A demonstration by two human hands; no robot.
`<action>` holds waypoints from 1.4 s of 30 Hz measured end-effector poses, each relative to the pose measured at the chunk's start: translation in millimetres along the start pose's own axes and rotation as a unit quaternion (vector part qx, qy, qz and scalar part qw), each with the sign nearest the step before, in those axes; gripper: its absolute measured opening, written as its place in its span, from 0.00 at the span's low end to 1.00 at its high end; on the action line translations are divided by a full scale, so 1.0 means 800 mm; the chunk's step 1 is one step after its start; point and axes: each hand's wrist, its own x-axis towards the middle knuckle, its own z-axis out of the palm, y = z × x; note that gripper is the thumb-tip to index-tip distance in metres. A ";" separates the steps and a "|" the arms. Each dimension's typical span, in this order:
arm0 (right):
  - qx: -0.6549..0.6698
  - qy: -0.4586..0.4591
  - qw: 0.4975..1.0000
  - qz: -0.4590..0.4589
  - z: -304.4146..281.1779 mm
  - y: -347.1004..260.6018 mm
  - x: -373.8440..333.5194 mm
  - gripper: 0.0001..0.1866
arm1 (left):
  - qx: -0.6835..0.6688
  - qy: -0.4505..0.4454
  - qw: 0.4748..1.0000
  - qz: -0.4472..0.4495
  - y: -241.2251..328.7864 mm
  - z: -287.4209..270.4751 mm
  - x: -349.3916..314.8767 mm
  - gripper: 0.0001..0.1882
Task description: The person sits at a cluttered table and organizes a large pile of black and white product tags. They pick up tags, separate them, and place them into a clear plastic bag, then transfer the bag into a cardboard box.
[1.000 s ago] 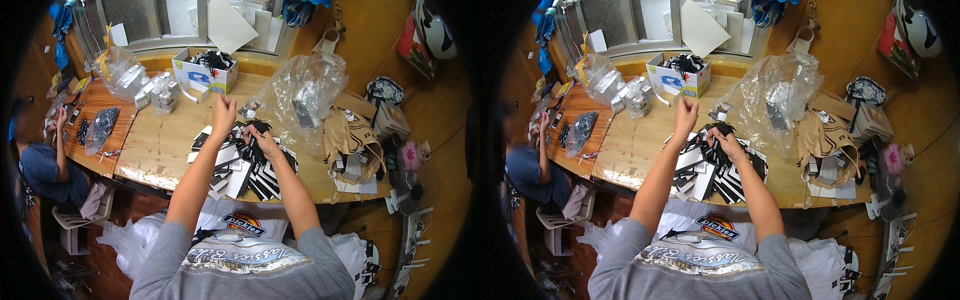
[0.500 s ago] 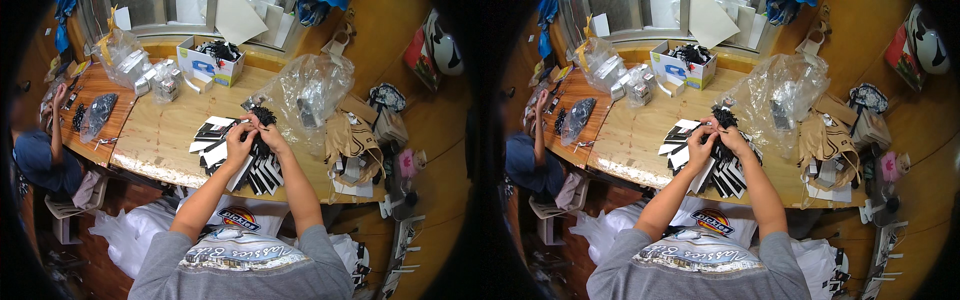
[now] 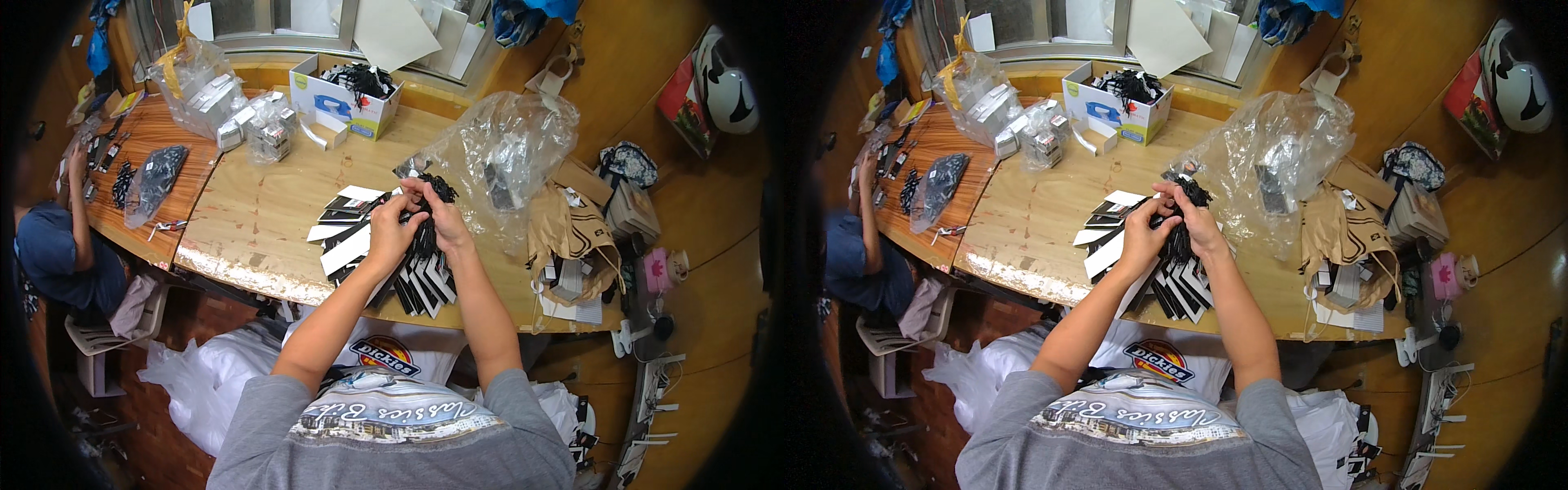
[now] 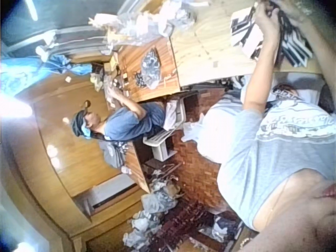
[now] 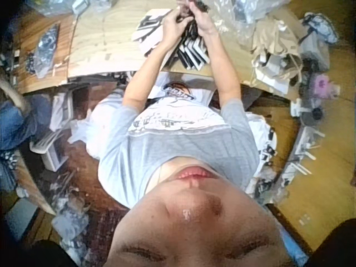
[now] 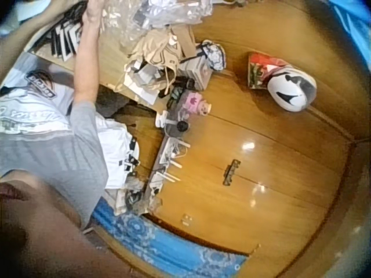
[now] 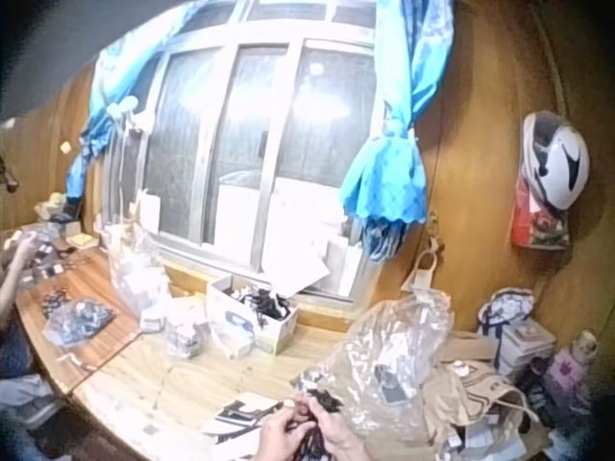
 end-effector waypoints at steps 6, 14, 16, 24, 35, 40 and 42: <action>-0.119 -0.032 0.990 -0.066 0.015 -0.017 0.001 0.21 | -0.065 -0.065 0.995 -0.049 0.003 -0.014 0.012 0.28; -0.535 -0.081 0.820 -0.185 0.014 -0.050 0.014 0.16 | -0.178 -0.276 0.919 -0.216 0.031 -0.030 0.047 0.27; -0.504 -0.075 0.834 -0.210 0.001 -0.039 0.025 0.12 | -0.192 -0.268 0.914 -0.236 0.024 -0.023 0.047 0.25; 0.011 -0.017 0.996 0.089 -0.001 -0.032 0.033 0.04 | -0.214 -0.311 0.891 -0.251 0.001 -0.013 0.046 0.13; 0.175 0.037 0.960 0.214 -0.006 -0.007 0.067 0.13 | -0.225 -0.293 0.886 -0.279 -0.020 -0.023 0.039 0.11; -0.057 0.148 0.979 0.130 0.033 -0.015 0.068 0.10 | -0.203 -0.261 0.894 -0.302 -0.021 -0.027 0.040 0.08; -0.040 0.150 0.986 0.064 0.038 -0.006 0.073 0.08 | -0.238 -0.264 0.886 -0.298 -0.032 -0.028 0.041 0.06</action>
